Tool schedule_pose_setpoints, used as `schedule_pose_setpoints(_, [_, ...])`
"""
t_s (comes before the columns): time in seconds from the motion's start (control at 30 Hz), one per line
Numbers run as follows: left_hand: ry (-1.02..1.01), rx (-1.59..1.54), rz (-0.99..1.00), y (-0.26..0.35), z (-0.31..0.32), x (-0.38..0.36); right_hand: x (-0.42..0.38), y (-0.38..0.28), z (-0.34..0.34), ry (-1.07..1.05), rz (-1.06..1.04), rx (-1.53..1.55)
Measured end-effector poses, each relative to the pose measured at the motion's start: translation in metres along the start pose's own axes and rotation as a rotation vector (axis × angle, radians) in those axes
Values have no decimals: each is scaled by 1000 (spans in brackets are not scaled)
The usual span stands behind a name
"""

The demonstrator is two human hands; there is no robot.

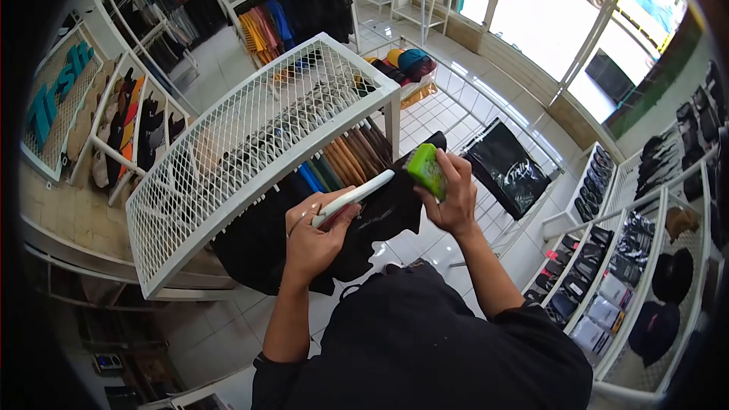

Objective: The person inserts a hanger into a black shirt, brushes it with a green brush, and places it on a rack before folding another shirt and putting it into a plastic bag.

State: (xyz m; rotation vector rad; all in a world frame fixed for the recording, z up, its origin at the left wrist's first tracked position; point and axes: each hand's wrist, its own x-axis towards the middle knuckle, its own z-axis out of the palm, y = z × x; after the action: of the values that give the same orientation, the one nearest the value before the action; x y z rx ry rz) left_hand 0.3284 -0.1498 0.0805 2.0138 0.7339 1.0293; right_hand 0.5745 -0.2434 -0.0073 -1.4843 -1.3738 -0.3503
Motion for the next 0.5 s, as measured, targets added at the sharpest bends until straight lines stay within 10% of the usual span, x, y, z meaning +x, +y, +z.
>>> schedule_pose_setpoints(0.17, [-26, 83, 220, -5, -33, -17, -37, 25, 2, 214, 520, -265])
schedule_pose_setpoints(0.33, [-103, 70, 318, -7, -49, -40, -29, -83, -29, 223, 324, 53])
schedule_pose_setpoints(0.5, [-182, 89, 433, -14, -56, -70, -63, -84, -35, 123, -16, -287])
